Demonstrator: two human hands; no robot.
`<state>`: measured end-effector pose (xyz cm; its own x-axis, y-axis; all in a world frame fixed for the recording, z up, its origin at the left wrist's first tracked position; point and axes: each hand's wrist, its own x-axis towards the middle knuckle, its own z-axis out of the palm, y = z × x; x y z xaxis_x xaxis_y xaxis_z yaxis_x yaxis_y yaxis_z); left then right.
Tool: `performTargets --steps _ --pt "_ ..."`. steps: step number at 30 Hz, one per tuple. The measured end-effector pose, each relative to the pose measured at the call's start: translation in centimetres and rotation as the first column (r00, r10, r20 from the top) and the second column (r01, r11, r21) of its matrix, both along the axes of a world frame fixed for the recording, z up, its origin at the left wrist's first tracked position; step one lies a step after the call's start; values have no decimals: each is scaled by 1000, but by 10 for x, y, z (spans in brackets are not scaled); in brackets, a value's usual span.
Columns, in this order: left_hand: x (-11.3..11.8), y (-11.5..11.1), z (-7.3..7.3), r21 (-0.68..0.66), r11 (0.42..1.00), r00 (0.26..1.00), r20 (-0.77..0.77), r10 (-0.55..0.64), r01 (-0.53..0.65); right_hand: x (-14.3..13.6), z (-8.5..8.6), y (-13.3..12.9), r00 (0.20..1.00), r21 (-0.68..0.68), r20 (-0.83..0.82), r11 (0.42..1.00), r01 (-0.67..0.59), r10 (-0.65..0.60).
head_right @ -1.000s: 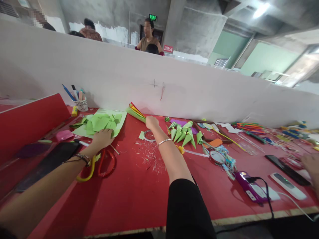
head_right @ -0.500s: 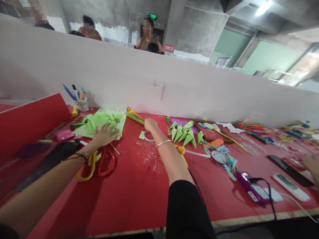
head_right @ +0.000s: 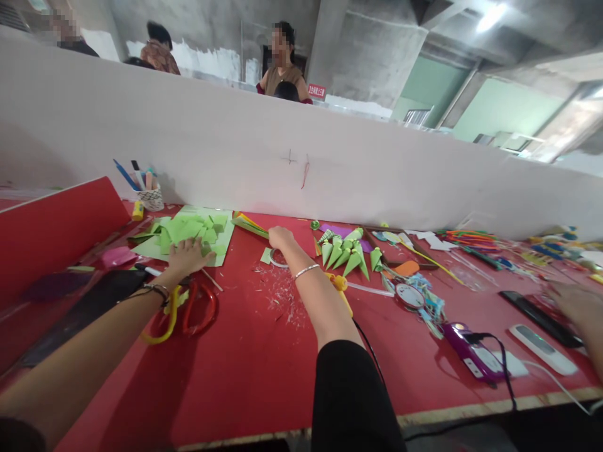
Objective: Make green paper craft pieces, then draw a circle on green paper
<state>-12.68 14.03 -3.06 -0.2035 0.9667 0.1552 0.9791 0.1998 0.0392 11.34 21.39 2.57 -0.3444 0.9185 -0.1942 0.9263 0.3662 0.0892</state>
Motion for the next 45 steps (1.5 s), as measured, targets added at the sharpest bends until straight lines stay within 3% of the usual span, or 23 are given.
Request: performTargets --steps 8,13,20,25,32,37,45 --pt "3 -8 4 109 994 1000 -8 15 -14 -3 1 -3 998 -71 21 996 -62 64" --pt "26 -7 13 155 988 999 14 -29 27 4 1 -3 987 -130 -19 978 -160 159" --pt "56 -5 24 82 992 991 81 -106 100 9 -11 -9 972 -46 -57 972 -232 229" --pt "63 -12 15 41 987 983 96 -158 154 8 -10 -3 960 -41 -55 960 -277 275" --pt "59 -15 1 59 990 987 89 -134 129 12 -9 5 954 -48 -39 953 -298 296" --pt "56 -15 -1 58 993 991 81 -110 105 7 -15 1 958 -15 -23 958 -287 287" --pt "55 -15 -1 77 988 985 94 -143 136 9 -6 15 951 -122 -23 943 -308 308"
